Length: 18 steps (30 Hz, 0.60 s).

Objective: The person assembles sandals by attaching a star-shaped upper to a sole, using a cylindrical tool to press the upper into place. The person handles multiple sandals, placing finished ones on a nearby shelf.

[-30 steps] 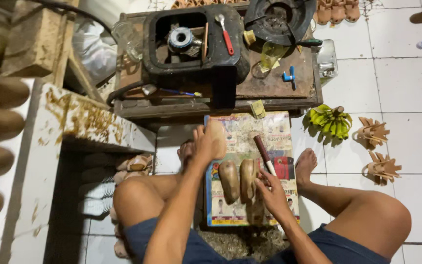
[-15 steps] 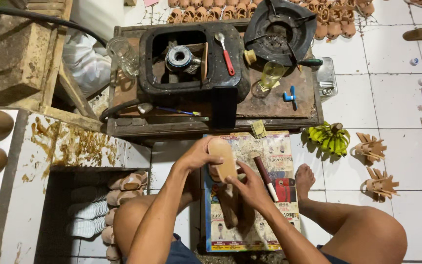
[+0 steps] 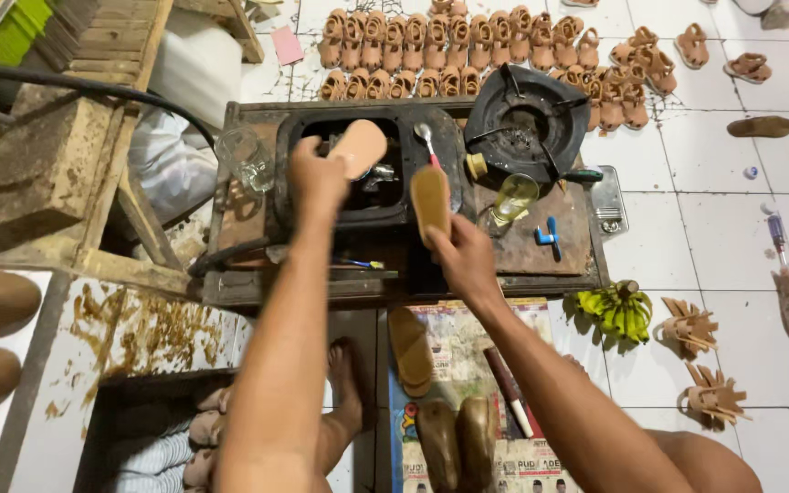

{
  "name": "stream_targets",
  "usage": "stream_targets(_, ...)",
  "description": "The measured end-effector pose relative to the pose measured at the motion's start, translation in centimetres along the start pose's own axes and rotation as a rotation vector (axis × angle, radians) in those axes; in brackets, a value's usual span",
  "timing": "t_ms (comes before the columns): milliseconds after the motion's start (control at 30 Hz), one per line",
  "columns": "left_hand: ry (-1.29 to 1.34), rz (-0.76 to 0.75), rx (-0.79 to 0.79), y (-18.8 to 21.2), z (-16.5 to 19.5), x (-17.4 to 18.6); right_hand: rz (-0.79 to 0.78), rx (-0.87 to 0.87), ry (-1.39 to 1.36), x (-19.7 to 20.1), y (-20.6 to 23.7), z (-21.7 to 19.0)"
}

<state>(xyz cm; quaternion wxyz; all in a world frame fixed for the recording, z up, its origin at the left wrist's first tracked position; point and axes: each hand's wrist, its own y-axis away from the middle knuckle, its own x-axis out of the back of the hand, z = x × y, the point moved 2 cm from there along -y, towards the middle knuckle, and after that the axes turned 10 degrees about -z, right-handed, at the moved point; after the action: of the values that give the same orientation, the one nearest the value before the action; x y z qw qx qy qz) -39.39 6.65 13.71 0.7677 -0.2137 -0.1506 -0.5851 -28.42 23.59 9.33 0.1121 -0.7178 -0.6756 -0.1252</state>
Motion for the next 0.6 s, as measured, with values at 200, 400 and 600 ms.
stream_targets(200,0.633,-0.268,0.447,-2.4,-1.6,2.8,-0.062,0.138,0.344,-3.0,-5.4,-4.7)
stream_targets(400,0.677,-0.286,0.429,-2.8,-2.4,3.1,-0.025,0.158,0.619,-4.2,-6.6,-5.9)
stream_targets(600,1.065,-0.489,0.044,3.6,-5.5,3.2,-0.119,-0.001,0.474,-1.9,1.4,-1.7)
